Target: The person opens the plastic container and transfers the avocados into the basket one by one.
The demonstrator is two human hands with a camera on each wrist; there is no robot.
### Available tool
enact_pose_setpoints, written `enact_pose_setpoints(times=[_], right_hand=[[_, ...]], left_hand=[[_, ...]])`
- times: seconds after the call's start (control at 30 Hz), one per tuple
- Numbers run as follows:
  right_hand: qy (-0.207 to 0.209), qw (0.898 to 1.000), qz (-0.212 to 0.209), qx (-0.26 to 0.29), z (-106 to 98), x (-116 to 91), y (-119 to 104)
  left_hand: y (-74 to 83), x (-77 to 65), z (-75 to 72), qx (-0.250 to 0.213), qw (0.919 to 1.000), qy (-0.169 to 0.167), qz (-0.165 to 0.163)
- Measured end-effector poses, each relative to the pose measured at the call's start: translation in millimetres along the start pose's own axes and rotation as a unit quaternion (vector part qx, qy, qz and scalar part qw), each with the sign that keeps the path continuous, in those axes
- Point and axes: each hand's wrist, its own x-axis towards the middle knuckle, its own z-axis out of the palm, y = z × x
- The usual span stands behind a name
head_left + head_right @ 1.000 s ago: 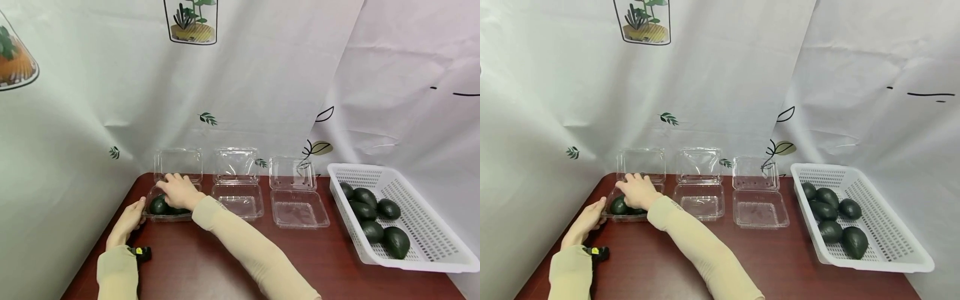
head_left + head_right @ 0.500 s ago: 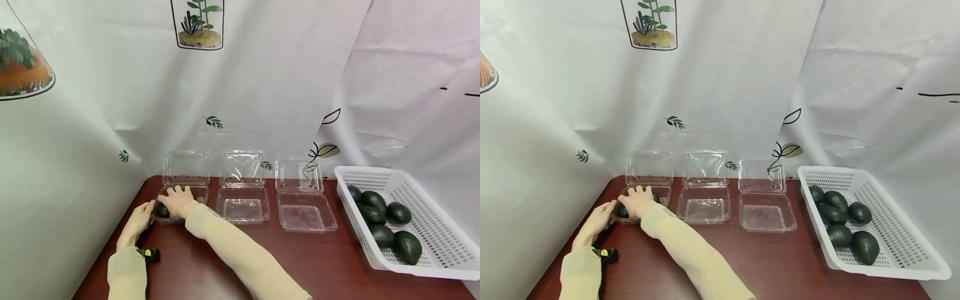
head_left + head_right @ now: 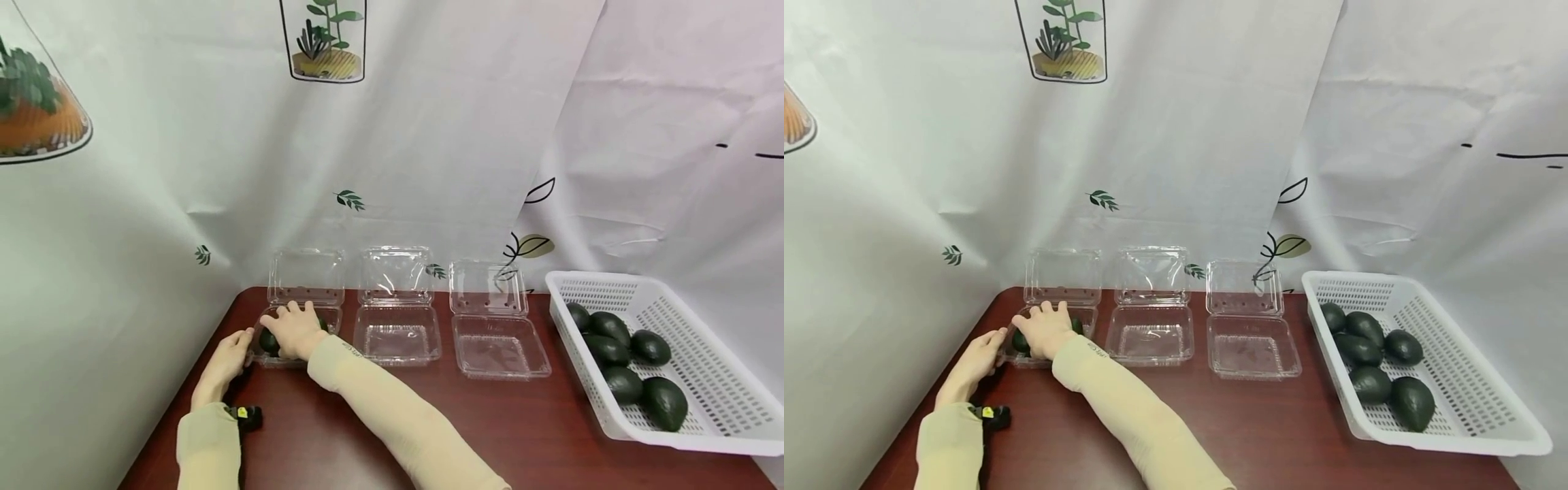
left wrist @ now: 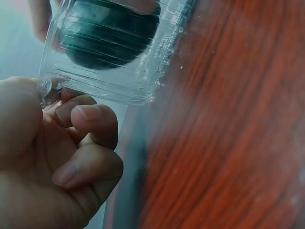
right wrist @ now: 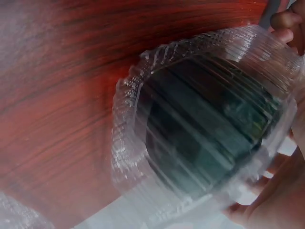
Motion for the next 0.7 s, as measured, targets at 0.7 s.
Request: enact_pose_setpoints(times=[0.7], right_hand=[[0.099,0.995,0.001,-0.007,-51,-50,62]], left_hand=[[-2.6,2.2,-1.8,0.007,0.9997,-0.011,0.022]])
